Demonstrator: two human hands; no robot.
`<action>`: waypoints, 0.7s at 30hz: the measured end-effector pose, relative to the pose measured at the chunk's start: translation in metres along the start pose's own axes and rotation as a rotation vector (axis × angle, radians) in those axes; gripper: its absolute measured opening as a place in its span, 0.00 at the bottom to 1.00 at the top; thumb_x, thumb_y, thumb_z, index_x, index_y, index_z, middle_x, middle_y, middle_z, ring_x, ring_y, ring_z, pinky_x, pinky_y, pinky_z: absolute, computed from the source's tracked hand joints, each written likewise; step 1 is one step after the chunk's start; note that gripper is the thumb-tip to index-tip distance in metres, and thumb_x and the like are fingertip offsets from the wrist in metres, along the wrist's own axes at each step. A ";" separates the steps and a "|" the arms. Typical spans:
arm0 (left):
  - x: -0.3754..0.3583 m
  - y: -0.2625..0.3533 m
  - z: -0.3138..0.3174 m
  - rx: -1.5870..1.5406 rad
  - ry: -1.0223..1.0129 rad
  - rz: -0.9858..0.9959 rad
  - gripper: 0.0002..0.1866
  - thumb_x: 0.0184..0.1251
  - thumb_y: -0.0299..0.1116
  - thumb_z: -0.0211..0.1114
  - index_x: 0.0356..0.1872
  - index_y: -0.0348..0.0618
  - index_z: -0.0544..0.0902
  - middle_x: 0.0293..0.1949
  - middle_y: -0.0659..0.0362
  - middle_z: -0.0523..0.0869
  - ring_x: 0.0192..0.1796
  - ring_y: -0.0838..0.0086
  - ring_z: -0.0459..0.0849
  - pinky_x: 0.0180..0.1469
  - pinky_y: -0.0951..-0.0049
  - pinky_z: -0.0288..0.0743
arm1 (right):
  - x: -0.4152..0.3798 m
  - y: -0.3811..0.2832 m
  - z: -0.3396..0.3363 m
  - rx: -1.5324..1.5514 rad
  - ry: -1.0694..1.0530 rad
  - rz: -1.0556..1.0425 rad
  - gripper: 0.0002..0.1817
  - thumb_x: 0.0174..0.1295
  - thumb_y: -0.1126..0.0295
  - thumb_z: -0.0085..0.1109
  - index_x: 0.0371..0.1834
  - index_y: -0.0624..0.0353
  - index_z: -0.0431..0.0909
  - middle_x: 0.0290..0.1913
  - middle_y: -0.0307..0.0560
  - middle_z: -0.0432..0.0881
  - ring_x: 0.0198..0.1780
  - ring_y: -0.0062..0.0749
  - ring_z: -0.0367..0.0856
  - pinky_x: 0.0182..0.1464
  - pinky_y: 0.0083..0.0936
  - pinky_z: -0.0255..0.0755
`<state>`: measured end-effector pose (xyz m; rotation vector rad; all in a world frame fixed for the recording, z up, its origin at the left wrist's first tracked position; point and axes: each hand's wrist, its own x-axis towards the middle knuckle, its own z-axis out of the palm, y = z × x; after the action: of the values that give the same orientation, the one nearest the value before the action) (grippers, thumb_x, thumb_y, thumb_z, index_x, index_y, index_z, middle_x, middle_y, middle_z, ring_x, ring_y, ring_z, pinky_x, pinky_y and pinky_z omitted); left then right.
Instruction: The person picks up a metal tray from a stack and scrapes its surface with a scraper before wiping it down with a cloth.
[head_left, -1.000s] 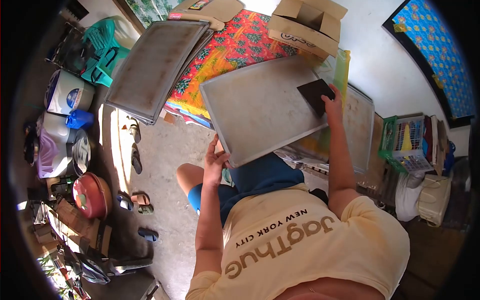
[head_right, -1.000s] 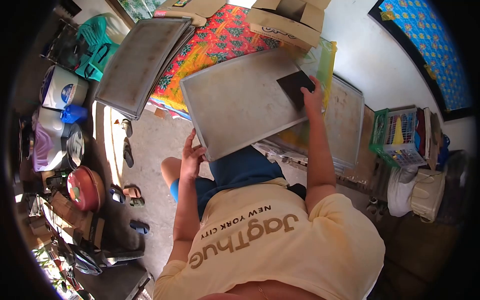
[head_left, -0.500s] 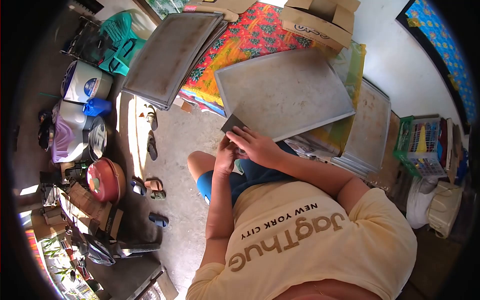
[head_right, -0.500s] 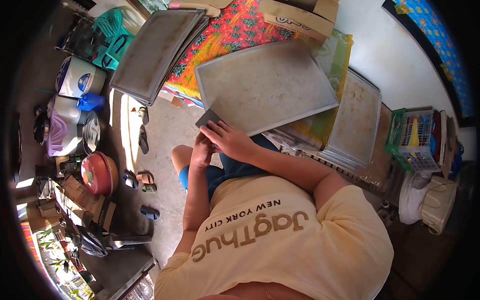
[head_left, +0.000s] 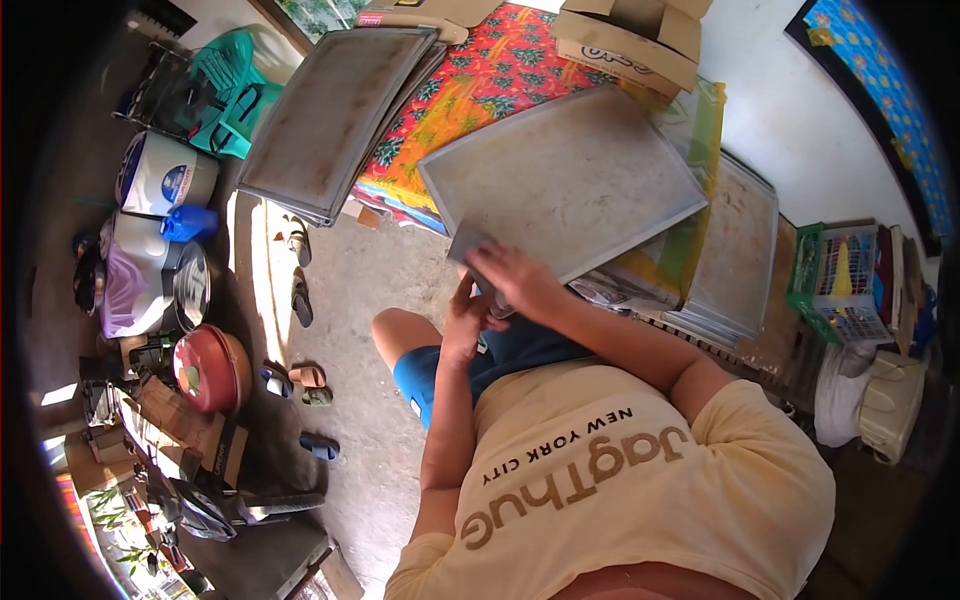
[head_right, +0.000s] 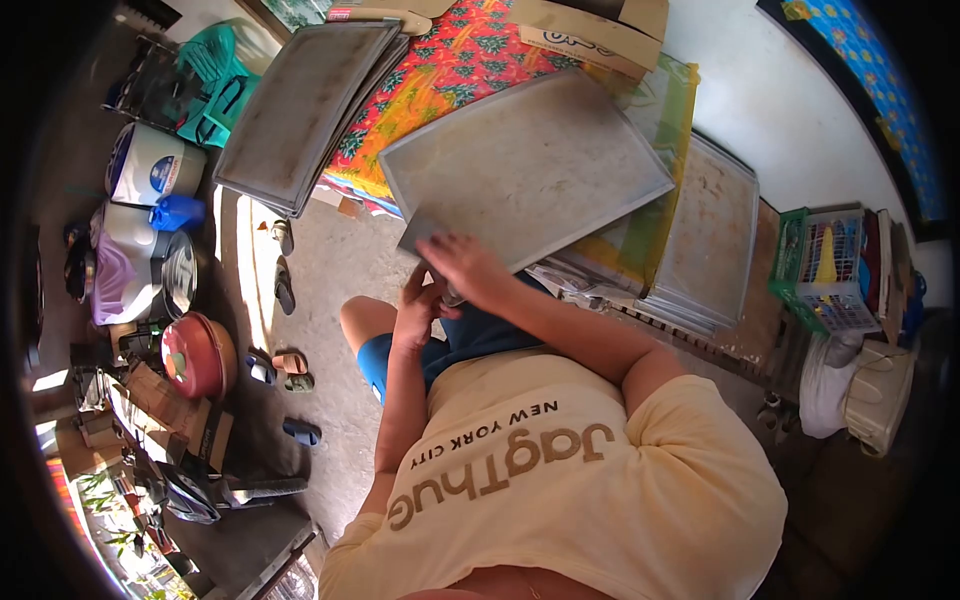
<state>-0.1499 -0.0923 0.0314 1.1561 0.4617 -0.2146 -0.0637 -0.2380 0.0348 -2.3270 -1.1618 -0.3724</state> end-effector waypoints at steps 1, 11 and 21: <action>-0.004 0.003 0.003 0.017 -0.016 0.005 0.34 0.69 0.27 0.57 0.75 0.35 0.57 0.34 0.51 0.86 0.24 0.68 0.87 0.29 0.72 0.85 | 0.008 0.023 -0.003 -0.009 0.033 0.101 0.29 0.60 0.76 0.50 0.68 0.54 0.71 0.61 0.58 0.79 0.59 0.52 0.80 0.59 0.41 0.75; -0.004 0.001 0.006 0.004 -0.015 0.040 0.36 0.70 0.25 0.56 0.76 0.33 0.53 0.31 0.52 0.86 0.21 0.70 0.85 0.28 0.75 0.83 | 0.000 0.036 -0.002 0.019 0.026 0.111 0.26 0.62 0.74 0.47 0.66 0.55 0.72 0.60 0.57 0.78 0.60 0.51 0.77 0.59 0.44 0.73; -0.009 0.005 0.008 0.054 -0.001 0.066 0.35 0.70 0.24 0.57 0.76 0.31 0.55 0.32 0.53 0.87 0.22 0.71 0.85 0.28 0.77 0.80 | -0.005 0.077 -0.012 -0.041 -0.034 0.307 0.31 0.61 0.78 0.46 0.71 0.51 0.68 0.65 0.56 0.76 0.64 0.51 0.76 0.65 0.43 0.69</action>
<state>-0.1544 -0.0985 0.0426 1.2226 0.4181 -0.1713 -0.0054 -0.2870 0.0184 -2.5054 -0.7988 -0.2479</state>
